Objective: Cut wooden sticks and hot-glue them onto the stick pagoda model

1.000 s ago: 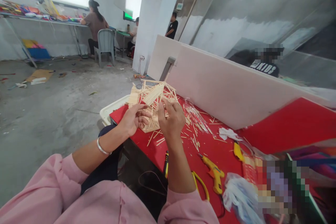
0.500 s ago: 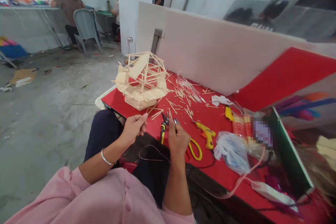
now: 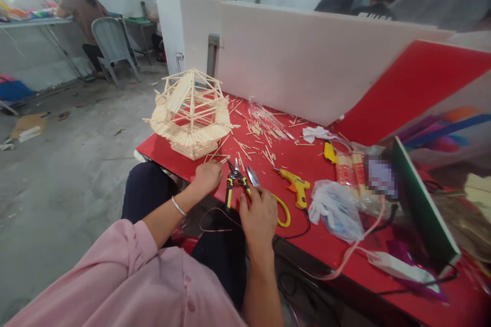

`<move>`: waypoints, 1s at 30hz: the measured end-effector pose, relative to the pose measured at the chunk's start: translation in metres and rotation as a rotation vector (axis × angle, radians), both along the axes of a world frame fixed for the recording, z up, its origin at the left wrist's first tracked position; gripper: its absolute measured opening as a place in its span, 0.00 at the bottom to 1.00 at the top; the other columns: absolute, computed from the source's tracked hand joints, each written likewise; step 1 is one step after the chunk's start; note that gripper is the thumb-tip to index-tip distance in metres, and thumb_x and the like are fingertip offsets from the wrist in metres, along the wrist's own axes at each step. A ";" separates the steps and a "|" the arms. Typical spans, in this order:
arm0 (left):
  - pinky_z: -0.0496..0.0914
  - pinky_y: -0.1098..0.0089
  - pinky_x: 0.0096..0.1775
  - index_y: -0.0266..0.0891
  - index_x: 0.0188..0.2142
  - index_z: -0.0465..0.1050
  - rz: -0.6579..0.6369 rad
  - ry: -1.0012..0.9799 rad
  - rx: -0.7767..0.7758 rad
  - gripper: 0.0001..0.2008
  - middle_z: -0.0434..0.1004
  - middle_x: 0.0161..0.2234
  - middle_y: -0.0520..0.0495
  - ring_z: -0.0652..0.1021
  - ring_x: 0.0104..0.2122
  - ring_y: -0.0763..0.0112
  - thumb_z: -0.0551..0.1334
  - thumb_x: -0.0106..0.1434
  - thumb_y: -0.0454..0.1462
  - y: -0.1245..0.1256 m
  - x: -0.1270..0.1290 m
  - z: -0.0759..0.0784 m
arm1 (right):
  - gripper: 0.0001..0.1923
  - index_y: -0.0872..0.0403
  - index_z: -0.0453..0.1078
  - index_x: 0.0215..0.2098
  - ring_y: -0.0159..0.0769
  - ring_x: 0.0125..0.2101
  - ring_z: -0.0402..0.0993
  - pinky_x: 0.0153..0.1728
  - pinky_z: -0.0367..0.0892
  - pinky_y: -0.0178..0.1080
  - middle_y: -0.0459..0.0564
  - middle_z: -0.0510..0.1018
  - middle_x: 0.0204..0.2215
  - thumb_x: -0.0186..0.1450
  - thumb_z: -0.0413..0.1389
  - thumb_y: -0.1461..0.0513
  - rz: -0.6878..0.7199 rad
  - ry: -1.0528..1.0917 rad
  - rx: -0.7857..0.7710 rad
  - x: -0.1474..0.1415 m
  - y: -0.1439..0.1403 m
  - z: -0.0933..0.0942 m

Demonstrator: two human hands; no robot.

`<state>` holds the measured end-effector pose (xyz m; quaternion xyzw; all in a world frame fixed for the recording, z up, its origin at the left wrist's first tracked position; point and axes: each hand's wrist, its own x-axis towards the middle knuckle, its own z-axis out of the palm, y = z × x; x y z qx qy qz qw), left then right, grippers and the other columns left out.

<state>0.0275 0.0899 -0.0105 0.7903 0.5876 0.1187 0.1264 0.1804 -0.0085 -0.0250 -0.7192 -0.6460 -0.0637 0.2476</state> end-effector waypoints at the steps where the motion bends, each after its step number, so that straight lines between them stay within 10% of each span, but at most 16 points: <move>1: 0.67 0.69 0.40 0.38 0.40 0.77 -0.001 0.015 0.004 0.13 0.78 0.39 0.40 0.76 0.42 0.62 0.53 0.67 0.35 0.002 0.002 0.000 | 0.18 0.56 0.73 0.51 0.46 0.42 0.68 0.43 0.62 0.43 0.59 0.75 0.42 0.66 0.51 0.59 -0.015 -0.025 -0.026 0.003 -0.002 0.000; 20: 0.61 0.69 0.31 0.40 0.23 0.67 0.018 -0.280 -0.052 0.15 0.73 0.24 0.46 0.72 0.26 0.68 0.55 0.65 0.39 -0.024 0.014 -0.023 | 0.13 0.52 0.76 0.41 0.37 0.31 0.74 0.26 0.53 0.36 0.52 0.79 0.32 0.67 0.51 0.56 0.000 -0.061 -0.316 0.014 0.024 0.011; 30: 0.57 0.70 0.28 0.41 0.21 0.62 0.051 -0.361 -0.055 0.10 0.68 0.21 0.49 0.67 0.23 0.70 0.58 0.57 0.37 -0.023 0.017 -0.025 | 0.15 0.56 0.77 0.43 0.48 0.41 0.77 0.37 0.65 0.42 0.61 0.81 0.38 0.62 0.53 0.61 -0.018 -0.126 -0.492 0.017 0.144 0.037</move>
